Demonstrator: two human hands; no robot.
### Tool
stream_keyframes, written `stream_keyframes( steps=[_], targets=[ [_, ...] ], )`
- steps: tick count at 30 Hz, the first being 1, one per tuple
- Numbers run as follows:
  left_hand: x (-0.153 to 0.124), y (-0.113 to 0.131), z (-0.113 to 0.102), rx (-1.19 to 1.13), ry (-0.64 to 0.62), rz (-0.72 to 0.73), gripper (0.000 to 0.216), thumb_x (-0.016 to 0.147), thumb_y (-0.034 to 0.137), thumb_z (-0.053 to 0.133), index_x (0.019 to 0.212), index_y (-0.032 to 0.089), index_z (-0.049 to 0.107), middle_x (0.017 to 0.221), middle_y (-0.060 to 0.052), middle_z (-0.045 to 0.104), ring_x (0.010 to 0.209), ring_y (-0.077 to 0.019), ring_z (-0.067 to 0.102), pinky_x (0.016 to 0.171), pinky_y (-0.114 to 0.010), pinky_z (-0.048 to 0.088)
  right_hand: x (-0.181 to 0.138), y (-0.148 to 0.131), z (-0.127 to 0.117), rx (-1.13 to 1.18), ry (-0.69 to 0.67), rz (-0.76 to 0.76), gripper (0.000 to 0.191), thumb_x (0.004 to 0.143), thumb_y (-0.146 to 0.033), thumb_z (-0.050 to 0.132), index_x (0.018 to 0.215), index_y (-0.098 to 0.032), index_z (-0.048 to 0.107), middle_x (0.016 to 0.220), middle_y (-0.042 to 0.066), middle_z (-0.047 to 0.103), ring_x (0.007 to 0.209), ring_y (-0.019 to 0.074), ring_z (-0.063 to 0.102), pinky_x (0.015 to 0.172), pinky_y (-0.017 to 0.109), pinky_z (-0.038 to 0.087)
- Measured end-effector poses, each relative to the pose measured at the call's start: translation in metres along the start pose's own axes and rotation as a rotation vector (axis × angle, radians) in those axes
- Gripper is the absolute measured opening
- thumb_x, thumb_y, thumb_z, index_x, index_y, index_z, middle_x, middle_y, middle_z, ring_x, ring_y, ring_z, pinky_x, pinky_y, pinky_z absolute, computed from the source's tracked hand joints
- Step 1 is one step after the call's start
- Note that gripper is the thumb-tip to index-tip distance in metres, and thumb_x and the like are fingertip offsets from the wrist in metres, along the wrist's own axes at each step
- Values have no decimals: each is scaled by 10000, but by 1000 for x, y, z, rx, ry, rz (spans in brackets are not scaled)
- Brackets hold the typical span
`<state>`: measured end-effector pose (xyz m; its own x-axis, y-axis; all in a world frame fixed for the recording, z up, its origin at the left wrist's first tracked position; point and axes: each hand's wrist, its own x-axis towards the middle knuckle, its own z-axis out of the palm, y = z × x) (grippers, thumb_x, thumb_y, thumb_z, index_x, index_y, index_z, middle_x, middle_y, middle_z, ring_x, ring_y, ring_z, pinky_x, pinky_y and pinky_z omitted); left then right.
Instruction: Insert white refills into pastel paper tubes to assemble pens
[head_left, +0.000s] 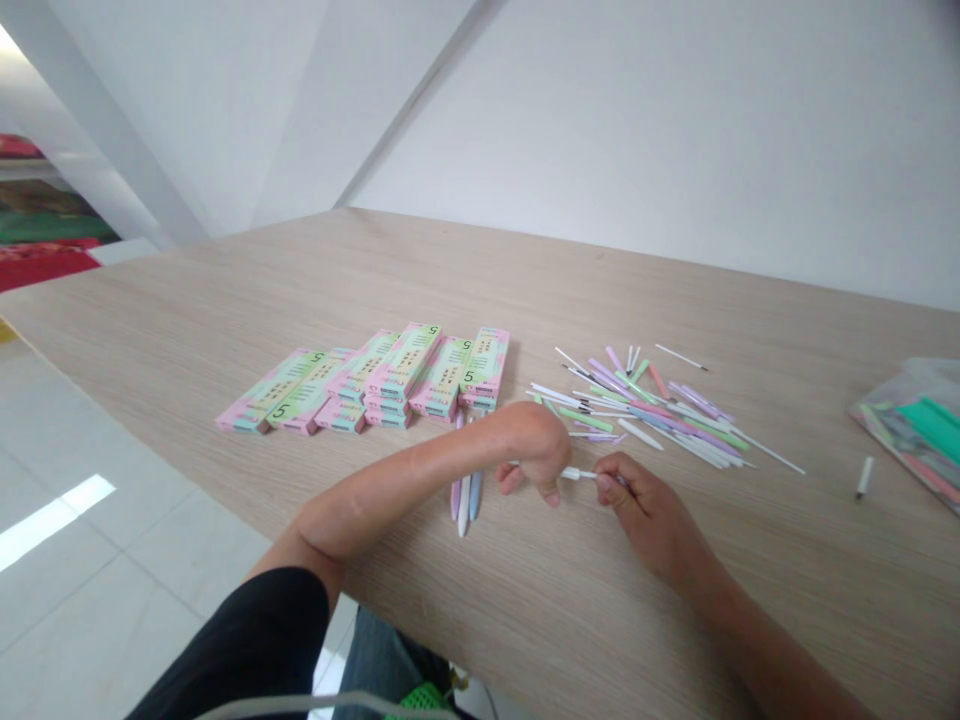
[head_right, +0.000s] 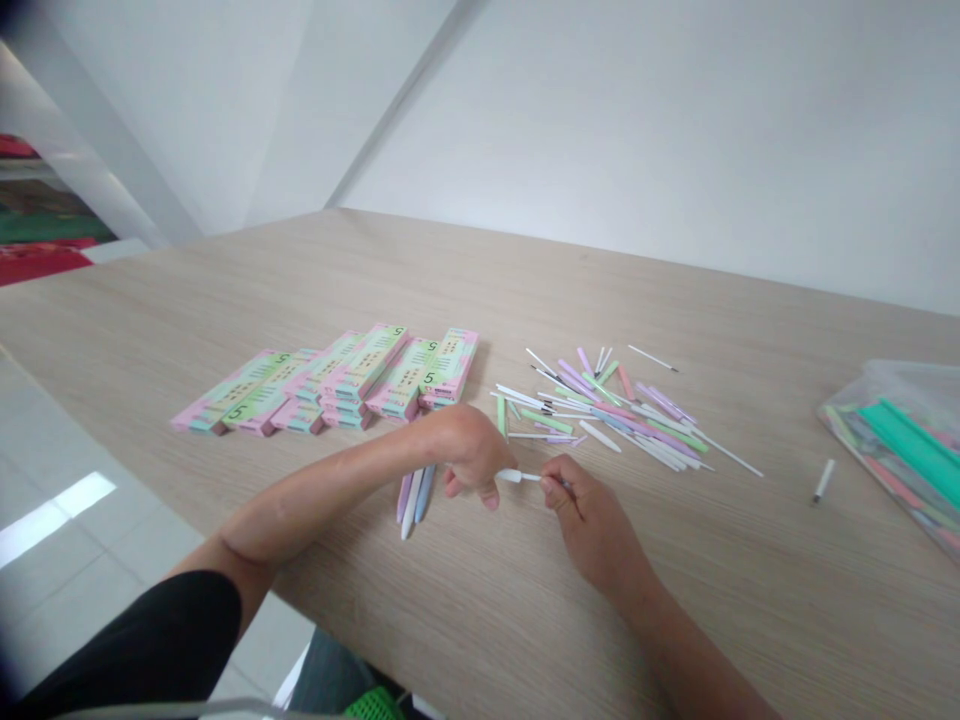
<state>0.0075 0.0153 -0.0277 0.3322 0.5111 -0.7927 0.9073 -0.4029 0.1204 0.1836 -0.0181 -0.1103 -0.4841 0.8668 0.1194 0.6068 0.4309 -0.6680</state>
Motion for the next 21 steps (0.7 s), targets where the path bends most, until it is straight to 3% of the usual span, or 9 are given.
stream_keyframes(
  steps=[2,6,10,14,18,21],
  targets=[
    [-7,5,-4,62,-104,-10,331,793,368,601,982,113,694,606,-103,691,596,-278,600,617,-378,451,1,0,1,1,-9,10,228,896,-372,351,806,-209,481,649,-22,515,595,145,495,575,256,376],
    [-11,8,-7,112,-130,11,321,820,347,564,947,88,703,600,-112,683,618,-280,601,628,-376,449,0,-1,1,0,-2,0,239,891,-374,351,795,-207,493,641,-21,523,587,146,498,565,255,374],
    [-8,5,-6,94,-131,18,371,834,404,538,945,92,705,579,-113,675,624,-286,603,636,-385,449,-1,0,-2,0,4,-1,231,887,-364,358,791,-206,497,631,-21,524,577,143,491,553,252,373],
    [-8,4,-5,48,-104,32,349,805,338,585,1026,82,674,596,-114,682,620,-287,605,620,-384,447,-3,0,-6,-3,-8,5,240,892,-373,366,771,-209,492,617,-30,501,575,138,485,554,246,370],
    [-10,4,-6,38,-76,0,331,810,352,585,1059,149,663,550,-78,668,617,-289,614,640,-399,453,-7,-6,-6,-4,8,29,278,902,-404,354,758,-209,489,584,-37,459,555,136,467,539,246,347],
    [-8,1,-5,14,-52,-6,272,776,366,630,979,196,692,533,-53,663,590,-275,617,638,-397,464,-9,-10,-4,-11,18,33,277,909,-407,352,777,-210,495,587,-37,451,550,135,459,535,250,336]
  ],
)
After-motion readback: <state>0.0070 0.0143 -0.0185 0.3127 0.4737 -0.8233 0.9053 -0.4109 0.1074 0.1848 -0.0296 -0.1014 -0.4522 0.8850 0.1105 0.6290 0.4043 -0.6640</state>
